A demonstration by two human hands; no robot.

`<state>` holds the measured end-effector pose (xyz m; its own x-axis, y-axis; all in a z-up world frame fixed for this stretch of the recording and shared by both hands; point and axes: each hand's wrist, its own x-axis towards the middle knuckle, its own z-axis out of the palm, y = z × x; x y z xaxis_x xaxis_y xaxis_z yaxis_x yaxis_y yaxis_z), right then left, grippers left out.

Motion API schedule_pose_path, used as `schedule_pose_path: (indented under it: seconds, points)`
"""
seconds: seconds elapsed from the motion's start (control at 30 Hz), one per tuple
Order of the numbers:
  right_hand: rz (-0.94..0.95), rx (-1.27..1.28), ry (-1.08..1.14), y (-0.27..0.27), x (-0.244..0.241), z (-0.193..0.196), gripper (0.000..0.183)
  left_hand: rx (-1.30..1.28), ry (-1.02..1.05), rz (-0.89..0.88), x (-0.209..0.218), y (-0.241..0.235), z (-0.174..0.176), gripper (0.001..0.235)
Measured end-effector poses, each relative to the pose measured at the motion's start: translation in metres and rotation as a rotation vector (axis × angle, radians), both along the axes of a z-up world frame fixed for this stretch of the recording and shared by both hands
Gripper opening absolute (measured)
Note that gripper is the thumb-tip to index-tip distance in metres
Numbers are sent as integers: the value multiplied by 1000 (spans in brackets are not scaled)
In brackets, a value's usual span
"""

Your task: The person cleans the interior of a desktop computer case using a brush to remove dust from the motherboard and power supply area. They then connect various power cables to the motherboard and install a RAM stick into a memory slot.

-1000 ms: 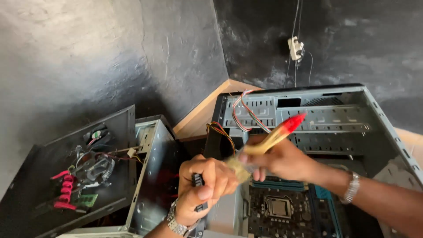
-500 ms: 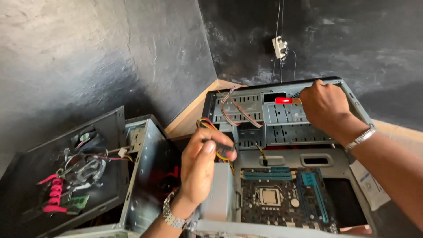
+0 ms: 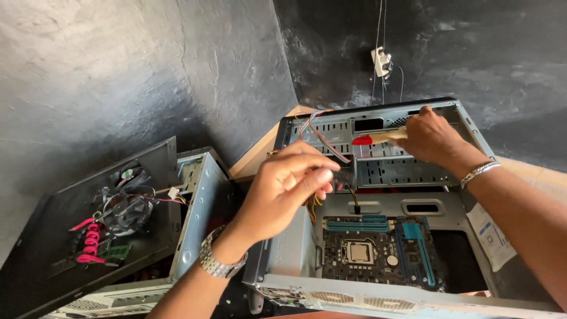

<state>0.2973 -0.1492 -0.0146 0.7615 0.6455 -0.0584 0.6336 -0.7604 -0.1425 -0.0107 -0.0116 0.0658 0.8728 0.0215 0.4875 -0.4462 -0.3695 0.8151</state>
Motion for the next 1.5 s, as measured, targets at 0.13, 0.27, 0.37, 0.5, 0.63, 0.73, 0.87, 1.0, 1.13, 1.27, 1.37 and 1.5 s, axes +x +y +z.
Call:
schedule_pose_path:
  seconds: [0.13,0.27,0.37,0.5,0.63,0.73,0.87,1.0,1.13,1.27,1.37,1.5]
  points:
    - [46,108,-88,-4,13,-29,43,-74,-68,6,21,7,-5,21]
    - [106,188,-322,-9,21,-42,37,-137,-89,34,44,7,-7,22]
    - [85,126,-302,-7,26,-38,37,-137,-80,44,61,2,-7,22]
    - [104,143,-279,-11,25,-36,37,-141,-91,37,85,-4,-13,23]
    - [164,258,-356,-9,-5,-7,39,-159,-131,79,98,-8,-23,22]
    - [355,704,-41,-6,-33,15,32,-213,-211,141,104,-4,-35,22]
    - [504,1102,760,-1,-71,33,35,-279,-348,265,99,8,-35,19]
    - [589,1083,792,7,-83,32,34,-309,-363,245,103,16,-43,19]
    - [666,1145,692,10,-74,20,23,-276,-357,202,104,18,-44,18]
    - [703,1129,617,8,-82,33,21,-379,-342,159,97,13,-40,28]
    - [710,1133,595,10,-72,19,20,-332,-354,167,97,16,-41,25]
    - [655,968,629,4,-79,38,25,-260,-236,254,89,9,-31,25]
